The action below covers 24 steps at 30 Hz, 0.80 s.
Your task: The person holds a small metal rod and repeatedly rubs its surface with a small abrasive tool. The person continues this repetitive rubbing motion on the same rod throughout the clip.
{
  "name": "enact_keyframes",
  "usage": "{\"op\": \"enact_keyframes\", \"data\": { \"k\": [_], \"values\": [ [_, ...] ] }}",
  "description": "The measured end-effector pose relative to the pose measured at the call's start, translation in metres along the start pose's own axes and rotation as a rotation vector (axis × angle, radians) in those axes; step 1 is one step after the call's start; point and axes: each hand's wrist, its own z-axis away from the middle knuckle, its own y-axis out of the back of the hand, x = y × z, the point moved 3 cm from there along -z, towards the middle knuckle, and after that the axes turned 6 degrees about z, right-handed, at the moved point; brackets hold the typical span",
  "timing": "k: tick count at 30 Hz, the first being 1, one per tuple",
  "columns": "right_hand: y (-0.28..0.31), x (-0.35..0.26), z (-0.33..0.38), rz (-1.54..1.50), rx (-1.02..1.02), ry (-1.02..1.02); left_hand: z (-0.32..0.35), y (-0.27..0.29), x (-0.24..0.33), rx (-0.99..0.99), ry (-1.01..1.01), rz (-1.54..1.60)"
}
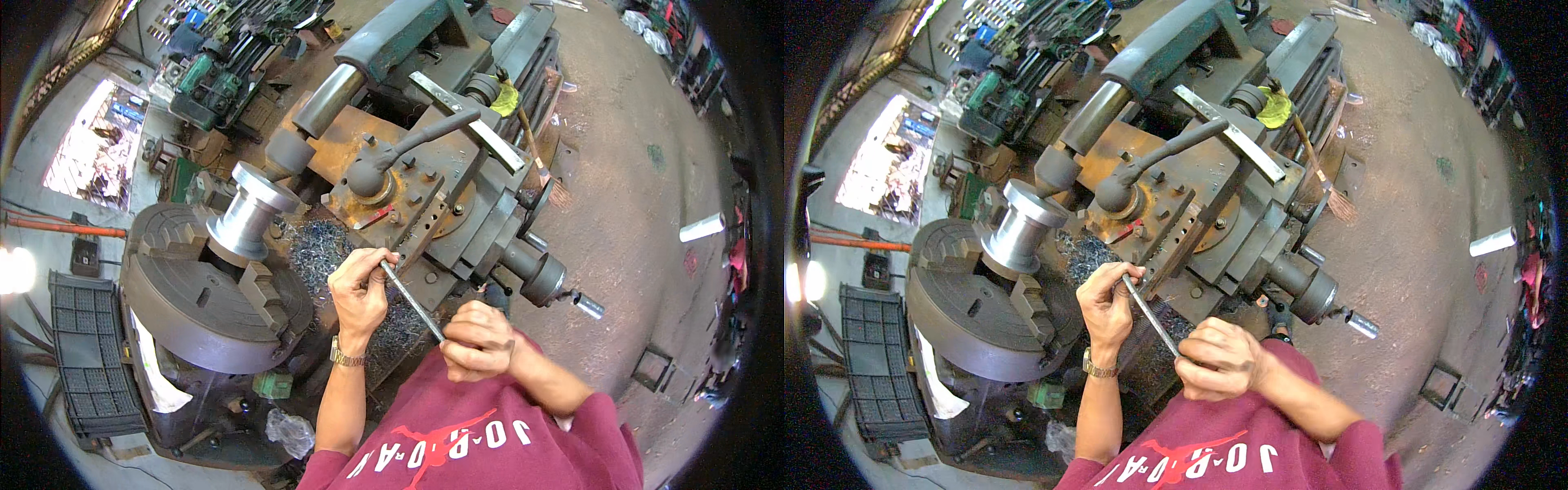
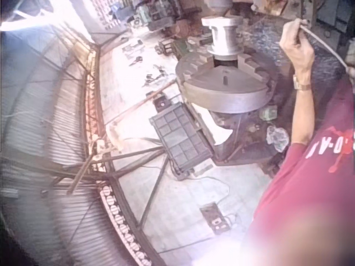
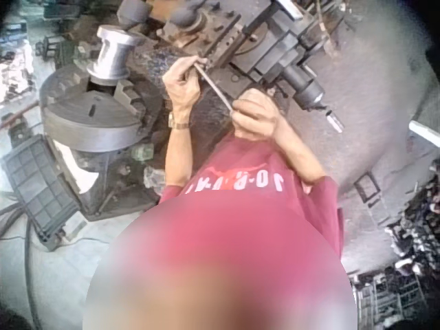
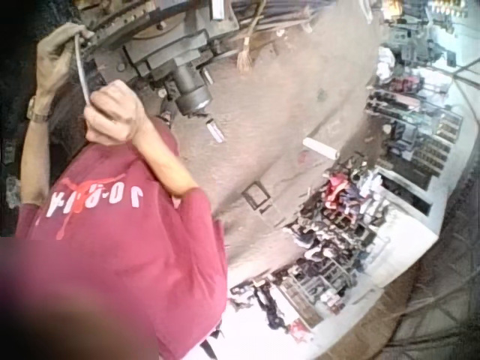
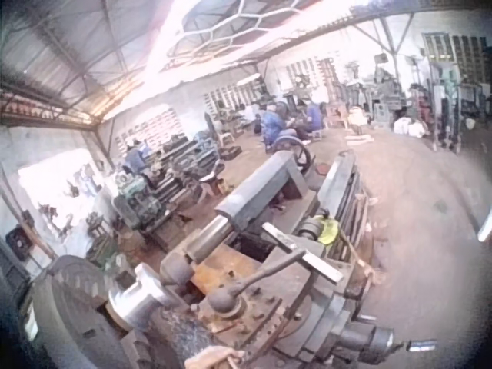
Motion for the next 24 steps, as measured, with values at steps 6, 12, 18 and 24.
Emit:
{"op": "enact_keyframes", "data": {
  "k": [6, 12, 18, 24],
  "values": [
    [-0.023, -0.014, -0.004, -0.069, -0.126, 0.107, -0.003, -0.001, 0.003, 0.023, -0.054, -0.097],
    [-0.018, 0.002, -0.014, -0.253, -0.059, 0.101, -0.005, -0.001, 0.009, 0.037, -0.059, -0.091],
    [-0.009, 0.061, -0.006, -0.532, 0.762, -0.699, -0.003, -0.004, 0.006, 0.109, -0.021, -0.037],
    [-0.031, 0.167, -0.043, -0.115, 0.823, -0.954, -0.002, -0.003, 0.004, 0.118, -0.009, -0.032]
  ]
}}
